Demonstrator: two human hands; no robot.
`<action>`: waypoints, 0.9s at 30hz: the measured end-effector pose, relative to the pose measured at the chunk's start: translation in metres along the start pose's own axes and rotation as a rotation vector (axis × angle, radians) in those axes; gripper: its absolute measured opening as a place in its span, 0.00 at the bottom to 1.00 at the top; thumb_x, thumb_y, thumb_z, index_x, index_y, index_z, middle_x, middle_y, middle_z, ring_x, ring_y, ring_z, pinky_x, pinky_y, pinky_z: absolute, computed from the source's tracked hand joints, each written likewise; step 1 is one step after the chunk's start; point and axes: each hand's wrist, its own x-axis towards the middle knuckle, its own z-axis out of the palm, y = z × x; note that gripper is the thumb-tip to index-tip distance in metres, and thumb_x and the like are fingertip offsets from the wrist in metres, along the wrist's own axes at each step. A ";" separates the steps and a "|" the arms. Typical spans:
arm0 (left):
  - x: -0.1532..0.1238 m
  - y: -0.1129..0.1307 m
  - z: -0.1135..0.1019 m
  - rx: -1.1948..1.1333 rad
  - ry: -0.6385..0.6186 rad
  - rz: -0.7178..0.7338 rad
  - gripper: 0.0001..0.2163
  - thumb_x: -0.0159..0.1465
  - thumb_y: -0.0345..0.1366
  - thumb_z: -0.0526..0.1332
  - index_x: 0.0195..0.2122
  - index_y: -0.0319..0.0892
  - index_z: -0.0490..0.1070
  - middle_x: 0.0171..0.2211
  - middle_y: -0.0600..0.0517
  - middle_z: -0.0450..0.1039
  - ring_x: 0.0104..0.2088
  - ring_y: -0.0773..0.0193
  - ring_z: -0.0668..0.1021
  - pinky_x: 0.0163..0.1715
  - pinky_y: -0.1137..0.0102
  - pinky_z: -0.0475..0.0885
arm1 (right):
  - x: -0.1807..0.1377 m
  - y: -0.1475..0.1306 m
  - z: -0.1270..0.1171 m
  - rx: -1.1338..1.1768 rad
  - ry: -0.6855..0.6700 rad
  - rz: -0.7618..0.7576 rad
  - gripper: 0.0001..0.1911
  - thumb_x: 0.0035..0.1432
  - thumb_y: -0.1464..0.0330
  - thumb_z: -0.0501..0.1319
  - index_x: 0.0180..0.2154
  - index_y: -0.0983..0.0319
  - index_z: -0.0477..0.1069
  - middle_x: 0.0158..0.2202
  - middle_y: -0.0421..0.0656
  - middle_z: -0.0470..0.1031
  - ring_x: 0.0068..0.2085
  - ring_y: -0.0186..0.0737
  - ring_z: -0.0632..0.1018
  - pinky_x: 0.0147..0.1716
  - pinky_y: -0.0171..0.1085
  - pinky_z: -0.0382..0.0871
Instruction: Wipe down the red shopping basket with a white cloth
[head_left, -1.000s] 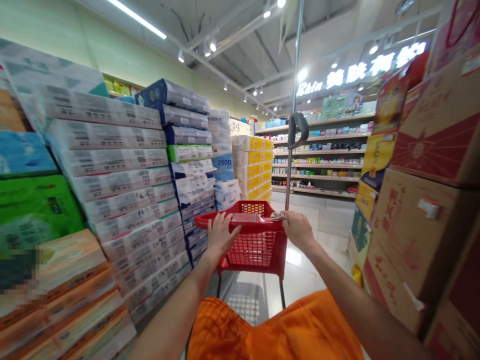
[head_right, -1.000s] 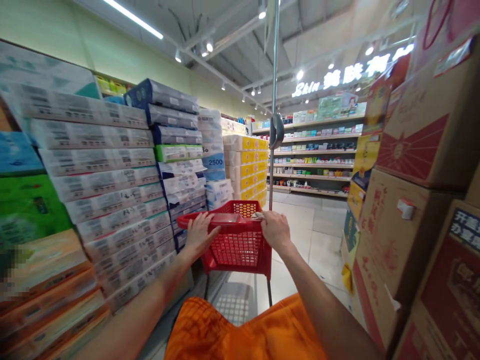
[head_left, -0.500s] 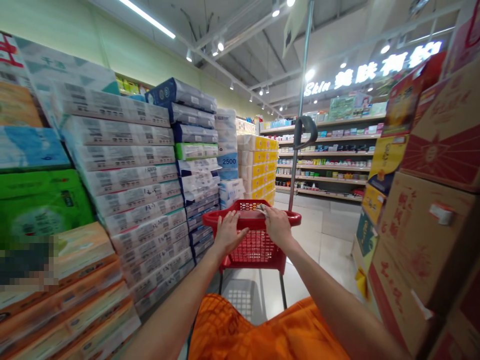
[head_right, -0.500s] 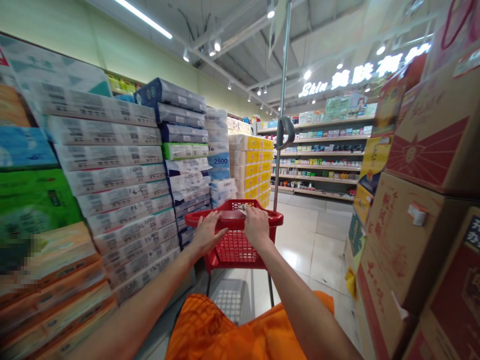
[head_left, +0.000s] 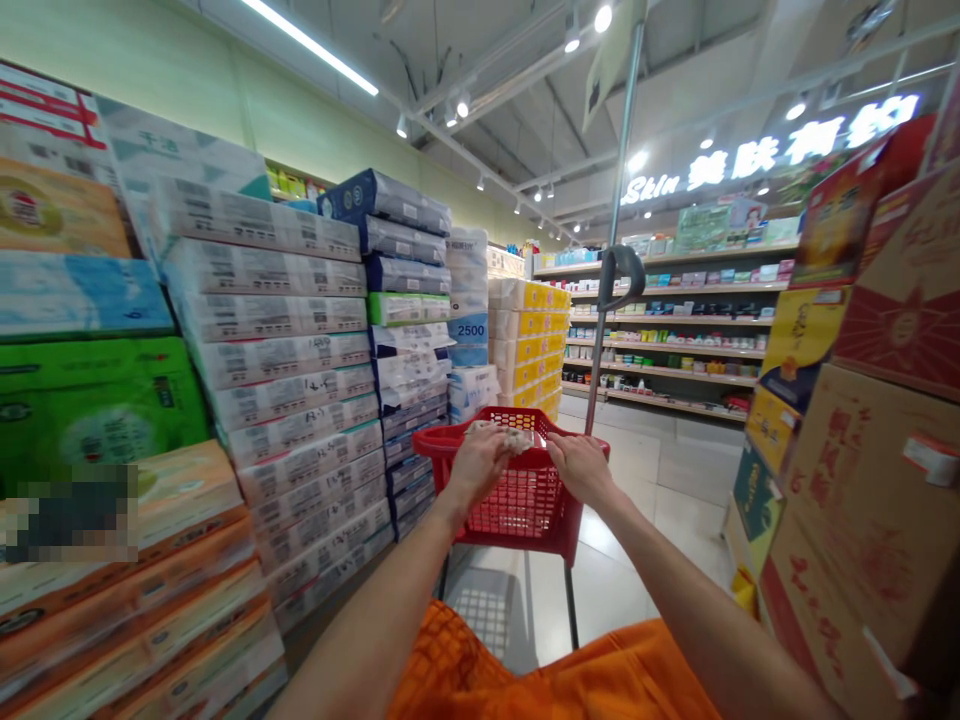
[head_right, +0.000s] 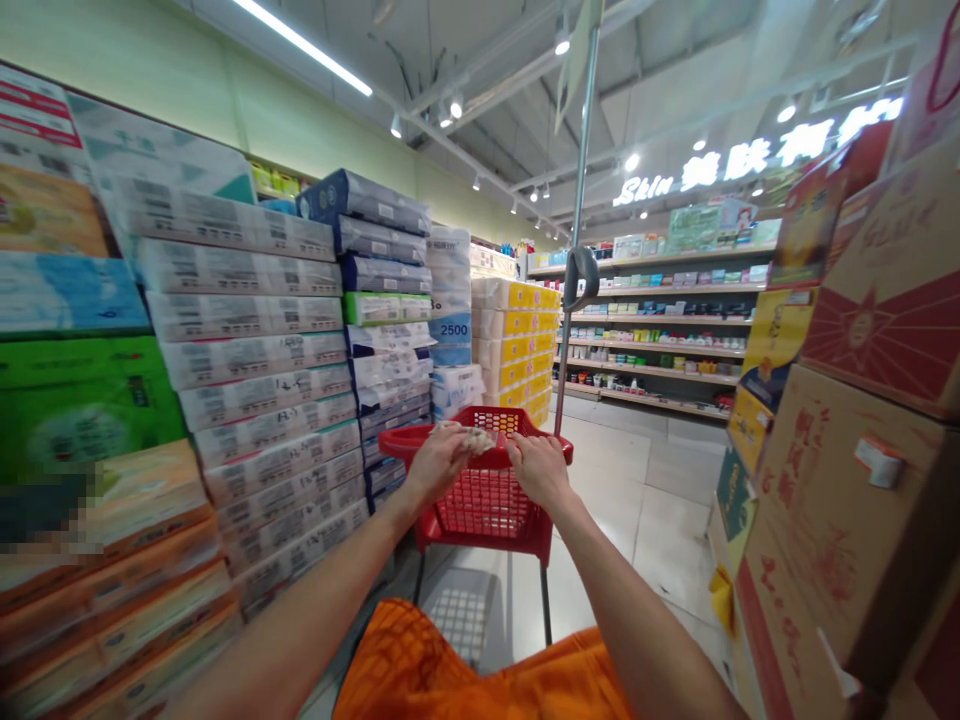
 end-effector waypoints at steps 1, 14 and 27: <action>-0.004 -0.011 -0.007 0.016 0.031 -0.064 0.12 0.59 0.33 0.51 0.42 0.44 0.68 0.44 0.51 0.71 0.47 0.62 0.69 0.51 0.63 0.62 | -0.005 0.001 0.002 -0.045 -0.004 -0.023 0.20 0.62 0.62 0.43 0.45 0.60 0.69 0.39 0.45 0.75 0.41 0.42 0.73 0.45 0.42 0.57; -0.006 0.011 0.002 0.038 0.049 0.033 0.12 0.63 0.39 0.48 0.42 0.46 0.69 0.43 0.52 0.71 0.46 0.63 0.69 0.49 0.65 0.61 | -0.029 -0.003 0.005 -0.095 0.216 -0.104 0.21 0.61 0.65 0.44 0.49 0.67 0.66 0.37 0.47 0.75 0.37 0.42 0.71 0.44 0.41 0.54; -0.027 -0.006 0.009 0.090 0.191 -0.013 0.12 0.62 0.39 0.49 0.44 0.46 0.67 0.50 0.48 0.64 0.52 0.58 0.64 0.52 0.56 0.57 | -0.034 0.008 0.004 0.014 0.311 -0.125 0.21 0.59 0.67 0.45 0.50 0.67 0.64 0.36 0.47 0.75 0.37 0.41 0.72 0.44 0.42 0.56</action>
